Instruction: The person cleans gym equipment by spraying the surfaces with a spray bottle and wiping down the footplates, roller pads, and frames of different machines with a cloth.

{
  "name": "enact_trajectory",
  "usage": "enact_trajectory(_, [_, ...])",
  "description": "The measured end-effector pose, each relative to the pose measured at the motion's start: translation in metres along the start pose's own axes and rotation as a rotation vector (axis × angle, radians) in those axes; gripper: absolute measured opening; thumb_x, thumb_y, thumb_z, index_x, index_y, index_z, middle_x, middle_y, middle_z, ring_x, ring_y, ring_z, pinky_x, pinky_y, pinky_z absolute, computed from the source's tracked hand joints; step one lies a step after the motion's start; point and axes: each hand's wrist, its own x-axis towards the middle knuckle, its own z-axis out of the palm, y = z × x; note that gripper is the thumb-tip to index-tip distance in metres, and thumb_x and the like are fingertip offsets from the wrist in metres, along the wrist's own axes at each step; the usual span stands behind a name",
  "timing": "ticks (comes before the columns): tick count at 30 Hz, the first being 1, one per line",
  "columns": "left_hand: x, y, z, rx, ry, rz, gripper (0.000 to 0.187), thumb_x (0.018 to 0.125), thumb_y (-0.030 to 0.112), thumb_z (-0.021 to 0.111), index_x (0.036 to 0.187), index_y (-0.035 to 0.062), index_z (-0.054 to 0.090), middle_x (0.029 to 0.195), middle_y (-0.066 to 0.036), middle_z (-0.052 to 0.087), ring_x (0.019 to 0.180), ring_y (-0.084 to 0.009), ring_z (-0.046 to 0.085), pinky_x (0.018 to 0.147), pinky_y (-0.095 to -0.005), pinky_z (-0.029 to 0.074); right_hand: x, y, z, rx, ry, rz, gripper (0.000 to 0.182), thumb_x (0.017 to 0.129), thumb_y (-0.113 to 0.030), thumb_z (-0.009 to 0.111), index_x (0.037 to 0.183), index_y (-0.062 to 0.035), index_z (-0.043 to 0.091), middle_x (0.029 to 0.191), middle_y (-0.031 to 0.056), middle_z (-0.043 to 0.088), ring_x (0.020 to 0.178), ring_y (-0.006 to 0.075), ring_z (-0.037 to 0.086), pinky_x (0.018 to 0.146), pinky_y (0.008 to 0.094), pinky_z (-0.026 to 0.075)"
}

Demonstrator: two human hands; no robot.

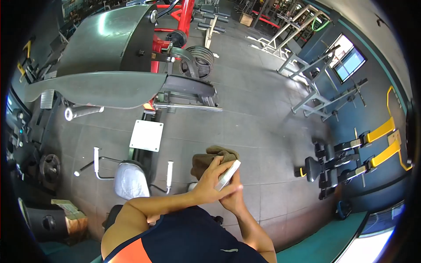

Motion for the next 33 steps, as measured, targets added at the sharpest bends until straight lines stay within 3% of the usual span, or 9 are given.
enact_trajectory(2, [0.017,-0.007,-0.005,-0.042,-0.122,-0.046,0.074,0.081,0.026,0.082,0.142,0.0002,0.048,0.127,-0.017,0.046,0.119,-0.0299,0.050,0.100,-0.0384,0.044,0.022,0.007,-0.010,-0.069,0.006,-0.015,0.110,0.075,-0.016,0.083,0.157,-0.0017,0.011,0.122,0.0163,0.062,0.107,0.0264,0.065,0.088,0.0378,0.053])
enact_trajectory(6, [0.040,-0.038,-0.031,-0.420,-0.270,-0.132,0.089,0.080,0.022,0.083,0.153,0.0030,0.035,0.139,-0.016,0.035,0.129,-0.0282,0.045,0.103,-0.0411,0.043,0.060,0.023,-0.030,0.121,0.074,0.072,0.085,0.083,-0.008,0.073,0.154,-0.0022,0.026,0.104,0.0112,0.067,0.096,0.0183,0.066,0.082,0.0336,0.054])
enact_trajectory(7, [0.049,-0.028,-0.045,-0.348,-0.181,-0.286,0.072,0.084,0.017,0.079,0.148,0.0060,0.046,0.134,-0.015,0.047,0.130,-0.0274,0.047,0.103,-0.0408,0.044,0.068,0.014,-0.048,0.042,-0.053,0.145,0.076,0.084,-0.005,0.071,0.151,-0.0009,0.035,0.098,0.0104,0.067,0.094,0.0170,0.066,0.083,0.0328,0.054])
enact_trajectory(11, [0.056,-0.041,-0.072,0.099,0.160,-0.166,0.036,0.089,0.004,0.069,0.125,0.0076,0.068,0.115,-0.012,0.067,0.108,-0.0239,0.061,0.097,-0.0356,0.047,0.105,0.028,-0.090,0.130,-0.285,0.014,0.075,0.081,-0.004,0.072,0.149,-0.0010,0.040,0.108,0.0126,0.064,0.093,0.0203,0.067,0.081,0.0332,0.054])
enact_trajectory(16, [0.063,-0.036,-0.088,0.000,0.300,-0.105,0.041,0.088,-0.011,0.056,0.125,0.0016,0.065,0.119,-0.009,0.064,0.115,-0.0185,0.060,0.102,-0.0331,0.043,0.162,0.019,-0.115,0.200,-0.578,0.019,0.082,0.075,-0.008,0.075,0.148,-0.0019,0.041,0.126,0.0160,0.059,0.094,0.0281,0.071,0.081,0.0364,0.054])
enact_trajectory(21, [0.068,-0.007,-0.086,-0.159,0.455,-0.188,0.051,0.087,-0.010,0.057,0.137,0.0043,0.058,0.128,-0.008,0.062,0.119,-0.0154,0.056,0.104,-0.0311,0.043,0.216,0.031,-0.098,0.409,-0.957,-0.224,0.083,0.071,-0.009,0.075,0.148,-0.0072,0.045,0.162,0.0236,0.024,0.094,0.0303,0.072,0.077,0.0371,0.057])
enact_trajectory(25, [0.068,0.027,-0.073,-0.146,0.469,-0.270,0.065,0.076,-0.007,0.062,0.139,0.0043,0.055,0.126,-0.008,0.062,0.120,-0.0148,0.055,0.106,-0.0321,0.042,0.250,-0.004,-0.069,0.260,-1.233,-0.568,0.071,0.072,-0.012,0.077,0.138,-0.0025,0.052,0.149,0.0247,0.041,0.089,0.0269,0.072,0.074,0.0369,0.059])
enact_trajectory(29, [0.041,0.048,-0.069,0.256,0.462,-0.405,0.062,0.072,-0.006,0.065,0.132,0.0038,0.060,0.127,-0.011,0.063,0.117,-0.0204,0.058,0.105,-0.0340,0.044,0.260,-0.020,-0.036,0.236,-1.411,-0.688,0.050,0.072,-0.009,0.078,0.120,-0.0020,0.063,0.099,0.0100,0.063,0.075,0.0204,0.070,0.068,0.0327,0.057])
enact_trajectory(33, [-0.017,0.004,-0.061,1.204,0.781,-0.341,0.053,0.074,0.008,0.078,0.124,0.0044,0.064,0.102,-0.015,0.061,0.090,-0.0368,0.058,0.085,-0.0431,0.049,0.240,-0.044,-0.020,0.202,-1.403,-0.653,0.045,0.072,-0.008,0.078,0.114,-0.0010,0.063,0.100,0.0110,0.064,0.077,0.0240,0.070,0.070,0.0340,0.057])
